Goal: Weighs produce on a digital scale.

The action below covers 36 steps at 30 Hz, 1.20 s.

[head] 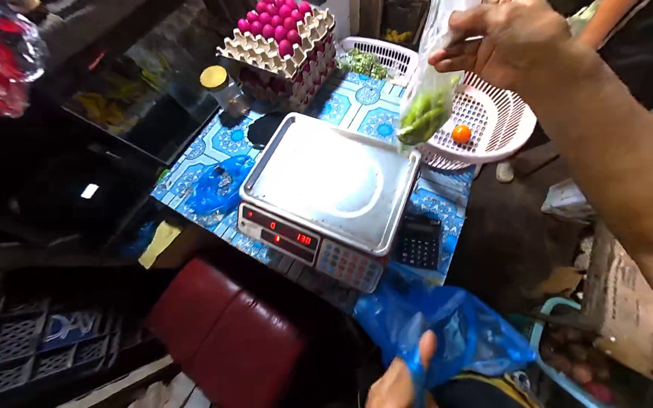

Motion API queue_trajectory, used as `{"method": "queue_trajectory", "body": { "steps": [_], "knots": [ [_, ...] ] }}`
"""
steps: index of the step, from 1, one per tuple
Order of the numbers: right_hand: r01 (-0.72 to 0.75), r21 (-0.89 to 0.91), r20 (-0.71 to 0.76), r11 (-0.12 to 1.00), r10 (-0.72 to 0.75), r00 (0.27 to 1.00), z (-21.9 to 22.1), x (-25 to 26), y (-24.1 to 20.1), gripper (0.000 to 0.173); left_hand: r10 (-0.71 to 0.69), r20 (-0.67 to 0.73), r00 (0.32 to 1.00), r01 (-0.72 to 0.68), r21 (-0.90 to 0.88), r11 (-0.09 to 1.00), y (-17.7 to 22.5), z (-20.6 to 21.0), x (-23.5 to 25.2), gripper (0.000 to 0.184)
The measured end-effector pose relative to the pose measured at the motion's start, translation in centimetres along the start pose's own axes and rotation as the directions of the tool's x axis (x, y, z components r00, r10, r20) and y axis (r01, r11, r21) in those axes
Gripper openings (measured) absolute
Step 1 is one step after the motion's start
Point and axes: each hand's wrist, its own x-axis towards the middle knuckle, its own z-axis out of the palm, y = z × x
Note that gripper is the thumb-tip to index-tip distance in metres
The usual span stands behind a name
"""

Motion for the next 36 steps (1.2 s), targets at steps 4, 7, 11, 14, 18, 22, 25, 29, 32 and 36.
{"method": "queue_trajectory", "body": {
  "steps": [4,7,11,14,18,22,25,29,32,36],
  "knots": [
    [0.078,-0.037,0.041,0.996,-0.076,0.996,5.9,-5.8,3.8,0.014,0.077,0.176,0.981,-0.083,0.026,0.996,2.6,-1.7,-3.4,0.097],
    [0.309,-0.411,0.181,0.858,-0.255,0.95,8.7,-15.1,9.1,0.032,0.101,0.218,0.971,-0.103,0.001,0.995,4.5,-4.1,-6.3,0.1],
    [0.508,-0.756,0.311,0.414,-0.455,0.834,10.3,-27.9,18.7,0.026,0.065,0.222,0.973,-0.06,-0.03,0.998,5.4,-6.7,-10.0,0.1],
    [0.422,-0.888,0.338,0.181,-0.365,0.867,10.5,-31.2,23.1,0.042,0.02,0.222,0.975,-0.015,-0.026,1.0,5.0,-8.1,-12.1,0.102],
    [0.351,-0.934,0.315,0.071,-0.302,0.9,10.7,-31.6,24.5,0.048,-0.038,0.191,0.981,0.047,-0.046,0.998,4.6,-9.7,-14.5,0.093],
    [0.326,-0.942,0.335,-0.083,-0.318,0.887,11.7,-31.0,24.1,0.042,-0.029,0.119,0.992,0.039,-0.082,0.996,3.9,-11.2,-16.4,0.089],
    [0.285,-0.953,0.303,-0.103,-0.322,0.897,13.4,-30.9,23.8,0.036,-0.013,0.095,0.995,0.022,-0.09,0.996,3.9,-12.1,-17.5,0.089],
    [0.356,-0.933,0.352,-0.046,-0.308,0.884,16.0,-30.5,24.3,0.044,0.003,0.08,0.997,0.004,-0.087,0.996,4.1,-12.1,-18.1,0.086],
    [0.386,-0.92,0.387,-0.065,-0.292,0.875,16.8,-29.9,25.2,0.046,0.011,0.073,0.997,-0.005,-0.081,0.997,4.0,-11.9,-18.2,0.085],
    [0.397,-0.911,0.413,-0.114,-0.28,0.867,16.9,-29.5,25.8,0.044,-0.026,0.041,0.999,0.027,-0.023,0.999,3.8,-11.3,-18.2,0.078]
  ]
}}
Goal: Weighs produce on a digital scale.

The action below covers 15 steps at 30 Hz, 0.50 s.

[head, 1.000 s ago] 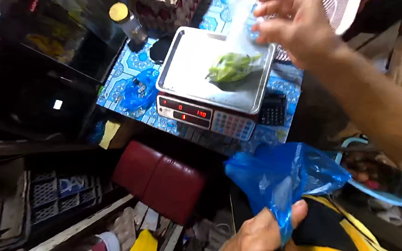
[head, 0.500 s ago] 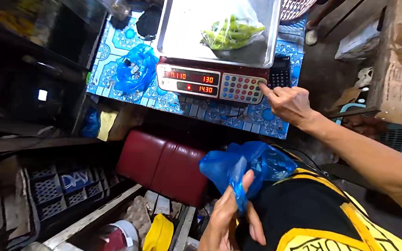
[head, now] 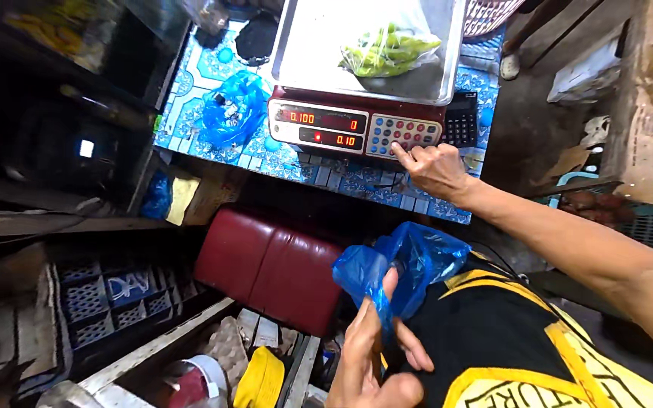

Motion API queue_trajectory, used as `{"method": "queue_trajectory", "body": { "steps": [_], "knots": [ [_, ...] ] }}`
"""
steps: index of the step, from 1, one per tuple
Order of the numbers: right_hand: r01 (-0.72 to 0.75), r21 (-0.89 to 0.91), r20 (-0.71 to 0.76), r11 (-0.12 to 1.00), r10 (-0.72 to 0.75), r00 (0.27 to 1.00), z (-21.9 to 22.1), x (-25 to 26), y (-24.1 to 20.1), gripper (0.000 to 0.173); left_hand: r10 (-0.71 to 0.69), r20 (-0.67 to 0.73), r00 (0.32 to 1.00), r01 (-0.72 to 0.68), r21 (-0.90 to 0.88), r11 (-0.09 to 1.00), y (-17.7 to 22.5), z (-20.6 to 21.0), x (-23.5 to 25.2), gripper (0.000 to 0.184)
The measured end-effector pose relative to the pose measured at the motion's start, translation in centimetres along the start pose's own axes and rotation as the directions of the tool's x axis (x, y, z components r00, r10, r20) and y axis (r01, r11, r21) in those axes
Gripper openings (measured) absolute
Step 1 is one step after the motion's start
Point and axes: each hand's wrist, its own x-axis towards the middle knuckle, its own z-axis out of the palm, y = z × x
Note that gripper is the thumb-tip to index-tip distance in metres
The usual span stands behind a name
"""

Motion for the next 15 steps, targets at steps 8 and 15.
{"method": "queue_trajectory", "body": {
  "steps": [8,15],
  "knots": [
    [-0.008,0.007,-0.047,1.0,0.008,0.999,-0.4,-1.2,1.1,0.041,-0.089,-0.209,0.974,0.148,0.287,0.946,-0.4,1.4,1.5,0.064],
    [0.013,0.103,0.009,0.995,-0.014,1.0,-1.2,-0.3,0.8,0.035,-0.011,-0.409,0.912,0.28,0.605,0.745,-1.4,2.1,1.7,0.058]
  ]
}}
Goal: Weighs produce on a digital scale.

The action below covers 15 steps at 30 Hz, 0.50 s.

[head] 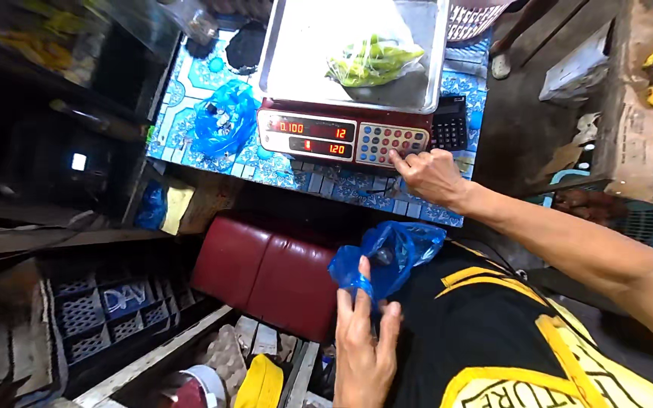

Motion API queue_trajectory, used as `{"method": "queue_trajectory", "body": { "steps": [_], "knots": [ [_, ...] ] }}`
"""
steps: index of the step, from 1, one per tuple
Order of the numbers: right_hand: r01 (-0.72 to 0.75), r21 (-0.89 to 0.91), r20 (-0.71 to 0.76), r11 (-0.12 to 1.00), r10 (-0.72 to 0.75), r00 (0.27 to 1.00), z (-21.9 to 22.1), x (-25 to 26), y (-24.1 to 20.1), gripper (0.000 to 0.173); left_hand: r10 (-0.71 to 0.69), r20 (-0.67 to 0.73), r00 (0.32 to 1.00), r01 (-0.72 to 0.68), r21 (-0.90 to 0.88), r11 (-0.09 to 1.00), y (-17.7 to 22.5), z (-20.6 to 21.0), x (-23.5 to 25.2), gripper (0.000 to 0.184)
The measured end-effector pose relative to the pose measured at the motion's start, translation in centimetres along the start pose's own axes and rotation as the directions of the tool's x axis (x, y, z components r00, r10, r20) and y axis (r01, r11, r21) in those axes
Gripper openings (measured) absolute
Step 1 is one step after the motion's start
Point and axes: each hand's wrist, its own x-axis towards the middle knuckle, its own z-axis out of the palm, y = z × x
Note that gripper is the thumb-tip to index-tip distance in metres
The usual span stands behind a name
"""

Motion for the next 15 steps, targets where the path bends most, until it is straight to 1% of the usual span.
{"method": "queue_trajectory", "body": {
  "steps": [1,2,3,4,5,6,7,8,9,10,11,12,13,15],
  "knots": [
    [0.005,0.083,-0.026,0.997,-0.003,1.0,-1.1,0.9,0.2,0.029,-0.008,-0.042,0.999,0.01,0.04,0.999,-0.1,0.0,0.0,0.055],
    [0.012,0.146,-0.102,0.989,0.002,0.995,-2.2,2.3,0.6,0.029,-0.011,-0.069,0.998,0.014,0.048,0.999,-0.1,0.1,0.1,0.053],
    [0.009,0.178,-0.195,0.984,0.026,0.981,-3.3,4.1,1.1,0.032,-0.012,-0.073,0.997,0.013,0.019,1.0,0.0,0.0,0.1,0.053],
    [-0.03,0.209,-0.229,0.977,0.079,0.97,-4.4,6.3,1.8,0.041,-0.005,-0.051,0.999,0.003,-0.038,0.999,0.3,-0.1,0.1,0.056],
    [-0.096,0.247,-0.19,0.964,0.145,0.971,-5.2,8.6,2.8,0.061,0.009,-0.009,1.0,-0.009,-0.097,0.995,0.9,-0.1,0.2,0.061],
    [-0.17,0.27,-0.109,0.948,0.206,0.973,-5.4,10.9,3.9,0.087,0.031,0.047,0.998,-0.024,-0.143,0.989,1.6,-0.1,0.3,0.067],
    [-0.249,0.273,0.004,0.929,0.258,0.966,-5.3,13.2,5.0,0.107,0.058,0.117,0.991,-0.035,-0.187,0.982,2.4,0.2,0.7,0.072],
    [-0.31,0.269,0.125,0.912,0.286,0.95,-4.9,15.4,5.9,0.116,0.088,0.188,0.978,-0.043,-0.232,0.972,3.4,0.7,1.2,0.075],
    [-0.334,0.267,0.211,0.904,0.284,0.935,-4.6,17.2,6.7,0.111,0.121,0.247,0.961,-0.053,-0.266,0.962,4.4,1.3,2.0,0.076],
    [-0.325,0.283,0.254,0.902,0.257,0.932,-4.3,18.4,7.3,0.094,0.155,0.302,0.941,-0.063,-0.293,0.954,5.5,2.0,2.8,0.077],
    [-0.309,0.335,0.247,0.89,0.233,0.941,-3.9,19.1,7.6,0.071,0.195,0.349,0.917,-0.081,-0.316,0.945,6.5,2.6,3.6,0.078],
    [-0.298,0.409,0.208,0.862,0.23,0.951,-3.8,19.5,7.7,0.047,0.238,0.388,0.89,-0.098,-0.346,0.933,7.4,3.2,4.5,0.079],
    [-0.292,0.49,0.178,0.821,0.234,0.956,-3.9,19.8,7.8,0.034,0.28,0.414,0.866,-0.111,-0.387,0.915,8.3,3.7,5.4,0.08],
    [-0.29,0.657,0.158,0.696,0.249,0.955,-4.2,20.0,8.2,0.029,0.354,0.418,0.836,-0.127,-0.481,0.868,9.6,4.6,6.6,0.081]
  ]
}}
